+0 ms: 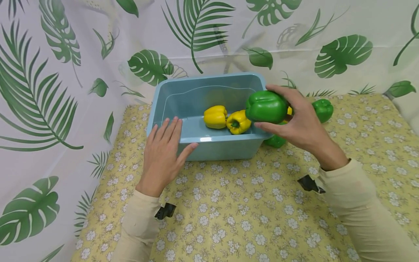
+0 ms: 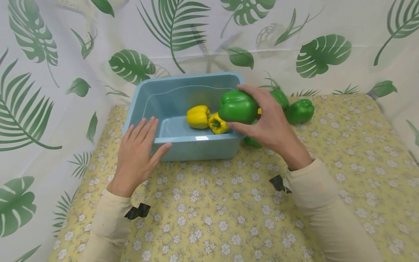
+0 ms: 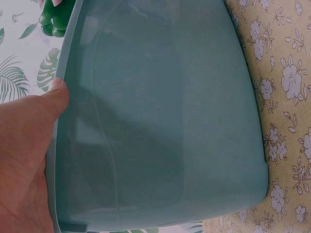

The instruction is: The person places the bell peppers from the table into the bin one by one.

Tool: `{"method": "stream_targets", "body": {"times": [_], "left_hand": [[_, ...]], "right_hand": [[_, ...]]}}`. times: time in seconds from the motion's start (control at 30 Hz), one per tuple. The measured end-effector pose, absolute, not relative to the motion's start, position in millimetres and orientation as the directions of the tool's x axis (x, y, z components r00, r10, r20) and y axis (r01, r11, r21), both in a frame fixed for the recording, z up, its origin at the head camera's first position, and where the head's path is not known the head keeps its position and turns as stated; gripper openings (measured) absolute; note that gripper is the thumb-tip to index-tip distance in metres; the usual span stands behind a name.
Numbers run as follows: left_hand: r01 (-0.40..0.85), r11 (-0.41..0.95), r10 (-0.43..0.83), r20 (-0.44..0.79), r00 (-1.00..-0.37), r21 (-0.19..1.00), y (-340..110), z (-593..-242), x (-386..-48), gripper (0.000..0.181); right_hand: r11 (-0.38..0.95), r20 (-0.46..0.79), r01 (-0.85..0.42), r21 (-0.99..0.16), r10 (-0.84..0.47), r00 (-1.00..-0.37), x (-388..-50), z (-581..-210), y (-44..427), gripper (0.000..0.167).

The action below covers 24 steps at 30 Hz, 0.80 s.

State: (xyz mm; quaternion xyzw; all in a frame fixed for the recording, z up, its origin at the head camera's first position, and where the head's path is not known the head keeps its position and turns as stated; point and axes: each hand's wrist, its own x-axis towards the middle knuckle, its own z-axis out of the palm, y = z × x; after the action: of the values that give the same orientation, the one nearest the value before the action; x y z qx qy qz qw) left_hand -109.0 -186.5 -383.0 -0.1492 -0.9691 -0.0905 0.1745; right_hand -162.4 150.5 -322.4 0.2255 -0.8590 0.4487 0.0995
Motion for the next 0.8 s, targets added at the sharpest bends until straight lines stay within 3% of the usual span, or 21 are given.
{"method": "stream_targets", "body": {"times": [0.8], "left_hand": [[0.317,0.940,0.258,0.346,-0.902,0.126,-186.5,-382.6,-109.5,0.077]], "right_hand": [[0.477,0.328,-0.435,-0.764,-0.293,-0.898,-161.8,-319.8,147.9,0.084]]}}
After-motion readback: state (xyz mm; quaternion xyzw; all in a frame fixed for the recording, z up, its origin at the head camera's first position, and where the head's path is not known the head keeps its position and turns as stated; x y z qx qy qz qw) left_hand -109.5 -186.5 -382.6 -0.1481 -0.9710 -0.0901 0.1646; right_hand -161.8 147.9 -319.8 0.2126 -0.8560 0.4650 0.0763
